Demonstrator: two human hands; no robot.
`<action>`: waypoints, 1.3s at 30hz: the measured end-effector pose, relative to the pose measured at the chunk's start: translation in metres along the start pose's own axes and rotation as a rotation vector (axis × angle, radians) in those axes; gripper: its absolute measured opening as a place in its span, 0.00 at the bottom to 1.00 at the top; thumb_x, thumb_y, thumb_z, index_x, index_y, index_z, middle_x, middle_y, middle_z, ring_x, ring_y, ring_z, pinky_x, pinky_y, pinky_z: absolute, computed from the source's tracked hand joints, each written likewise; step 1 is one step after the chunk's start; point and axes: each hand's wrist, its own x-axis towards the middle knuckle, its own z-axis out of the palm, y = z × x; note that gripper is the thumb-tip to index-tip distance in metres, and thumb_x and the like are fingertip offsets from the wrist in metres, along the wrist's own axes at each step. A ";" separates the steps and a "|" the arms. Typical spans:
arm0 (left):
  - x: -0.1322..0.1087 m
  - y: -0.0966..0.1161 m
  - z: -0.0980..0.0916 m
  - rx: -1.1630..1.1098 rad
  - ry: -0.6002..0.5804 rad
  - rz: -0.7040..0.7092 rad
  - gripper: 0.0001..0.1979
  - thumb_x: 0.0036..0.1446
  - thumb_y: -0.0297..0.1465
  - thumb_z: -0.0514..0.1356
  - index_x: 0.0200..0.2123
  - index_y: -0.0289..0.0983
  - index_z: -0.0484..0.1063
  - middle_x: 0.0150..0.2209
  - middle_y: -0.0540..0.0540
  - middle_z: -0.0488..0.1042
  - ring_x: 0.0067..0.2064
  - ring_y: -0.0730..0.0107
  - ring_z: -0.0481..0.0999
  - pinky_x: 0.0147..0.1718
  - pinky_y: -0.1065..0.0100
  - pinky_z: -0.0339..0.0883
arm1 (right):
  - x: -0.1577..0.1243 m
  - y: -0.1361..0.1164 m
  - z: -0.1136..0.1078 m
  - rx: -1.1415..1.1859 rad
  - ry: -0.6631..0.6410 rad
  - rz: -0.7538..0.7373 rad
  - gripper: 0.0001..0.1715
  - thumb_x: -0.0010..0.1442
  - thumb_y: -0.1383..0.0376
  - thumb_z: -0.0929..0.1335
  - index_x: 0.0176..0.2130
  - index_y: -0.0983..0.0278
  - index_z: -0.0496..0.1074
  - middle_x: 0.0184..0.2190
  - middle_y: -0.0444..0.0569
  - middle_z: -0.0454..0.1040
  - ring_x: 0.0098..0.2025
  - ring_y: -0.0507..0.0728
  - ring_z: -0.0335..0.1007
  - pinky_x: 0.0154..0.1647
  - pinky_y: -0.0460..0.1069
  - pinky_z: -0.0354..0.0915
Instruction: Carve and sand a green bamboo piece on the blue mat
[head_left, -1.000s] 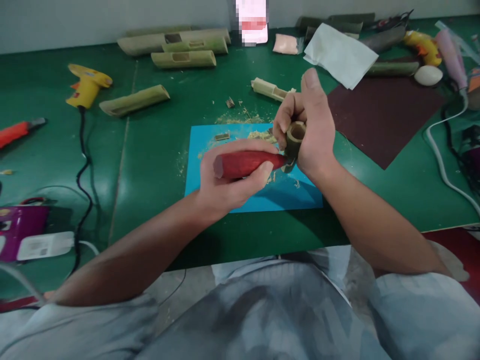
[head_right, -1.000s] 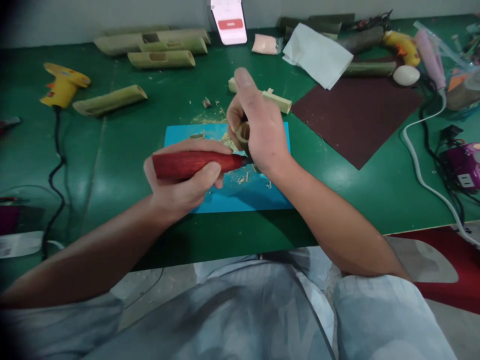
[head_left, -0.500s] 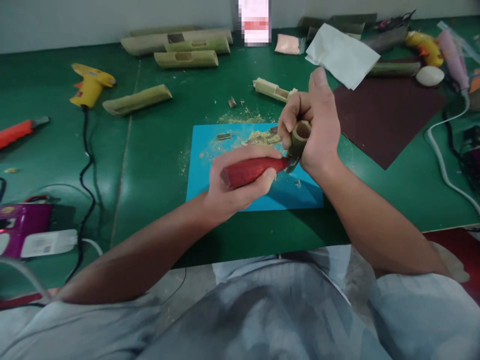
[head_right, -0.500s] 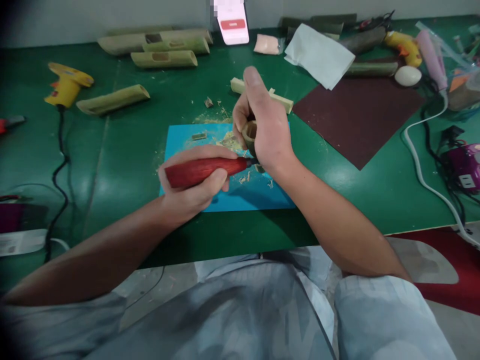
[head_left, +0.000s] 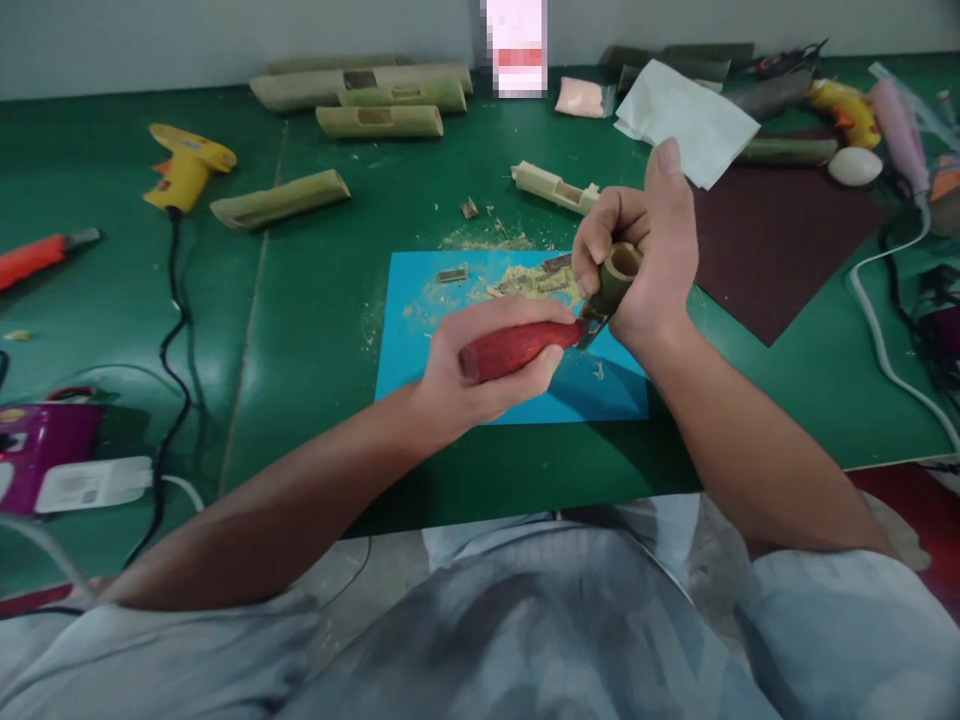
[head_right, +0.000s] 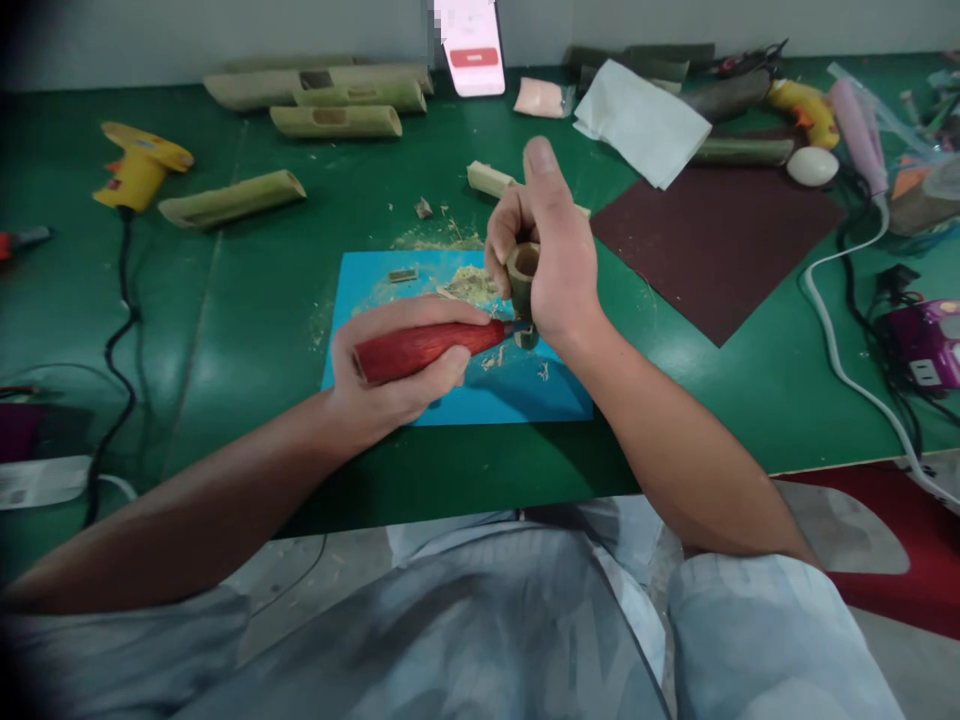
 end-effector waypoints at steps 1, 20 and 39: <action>0.001 0.000 0.000 0.010 -0.005 0.005 0.10 0.53 0.35 0.68 0.40 0.45 0.80 0.37 0.47 0.81 0.38 0.59 0.81 0.39 0.60 0.74 | 0.000 0.000 0.000 -0.005 0.002 -0.001 0.41 0.60 0.30 0.51 0.17 0.56 0.55 0.13 0.43 0.54 0.17 0.54 0.53 0.22 0.52 0.55; -0.005 0.021 0.000 0.331 -0.031 0.129 0.08 0.62 0.32 0.60 0.44 0.42 0.76 0.43 0.47 0.81 0.43 0.64 0.81 0.47 0.61 0.74 | -0.003 0.011 0.005 -0.059 0.060 -0.129 0.38 0.61 0.33 0.57 0.16 0.56 0.56 0.18 0.46 0.57 0.26 0.59 0.61 0.32 0.56 0.64; -0.001 -0.007 -0.004 0.650 -0.105 0.485 0.11 0.56 0.31 0.60 0.44 0.39 0.72 0.34 0.49 0.79 0.32 0.70 0.78 0.29 0.71 0.70 | -0.001 0.015 0.003 -0.092 0.005 -0.185 0.41 0.62 0.32 0.51 0.17 0.57 0.58 0.16 0.44 0.58 0.21 0.55 0.58 0.28 0.53 0.60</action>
